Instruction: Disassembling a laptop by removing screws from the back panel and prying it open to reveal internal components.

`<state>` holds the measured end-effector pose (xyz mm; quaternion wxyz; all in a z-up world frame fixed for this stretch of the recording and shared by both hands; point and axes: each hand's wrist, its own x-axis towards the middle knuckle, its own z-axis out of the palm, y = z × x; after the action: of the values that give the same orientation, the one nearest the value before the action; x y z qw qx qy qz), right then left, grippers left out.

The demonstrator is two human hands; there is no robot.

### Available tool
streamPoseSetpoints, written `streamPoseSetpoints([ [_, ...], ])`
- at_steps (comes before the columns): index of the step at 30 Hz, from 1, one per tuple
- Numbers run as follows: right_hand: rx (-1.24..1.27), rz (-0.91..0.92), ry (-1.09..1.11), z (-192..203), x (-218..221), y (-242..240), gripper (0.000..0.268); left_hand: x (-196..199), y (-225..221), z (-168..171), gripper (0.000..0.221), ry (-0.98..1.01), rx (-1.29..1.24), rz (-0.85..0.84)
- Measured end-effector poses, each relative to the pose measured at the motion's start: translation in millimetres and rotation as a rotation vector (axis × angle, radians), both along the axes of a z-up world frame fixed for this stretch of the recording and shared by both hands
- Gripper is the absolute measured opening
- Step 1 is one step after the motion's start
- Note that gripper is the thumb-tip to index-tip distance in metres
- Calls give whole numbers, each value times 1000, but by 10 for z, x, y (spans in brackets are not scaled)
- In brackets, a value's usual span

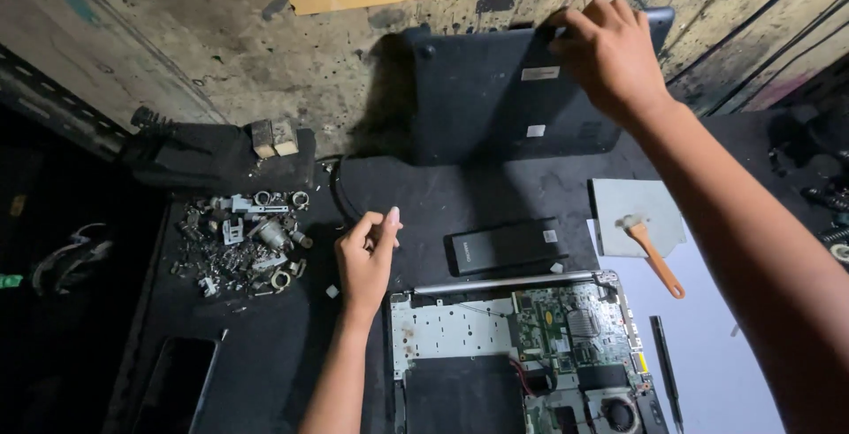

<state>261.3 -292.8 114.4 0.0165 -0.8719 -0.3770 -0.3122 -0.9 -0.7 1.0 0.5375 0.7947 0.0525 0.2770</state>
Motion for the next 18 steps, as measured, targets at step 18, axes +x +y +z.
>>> streamPoseSetpoints([
  [18,240,228,61,157,-678,-72,38,-1,-8,-13,38,39,-2,31],
])
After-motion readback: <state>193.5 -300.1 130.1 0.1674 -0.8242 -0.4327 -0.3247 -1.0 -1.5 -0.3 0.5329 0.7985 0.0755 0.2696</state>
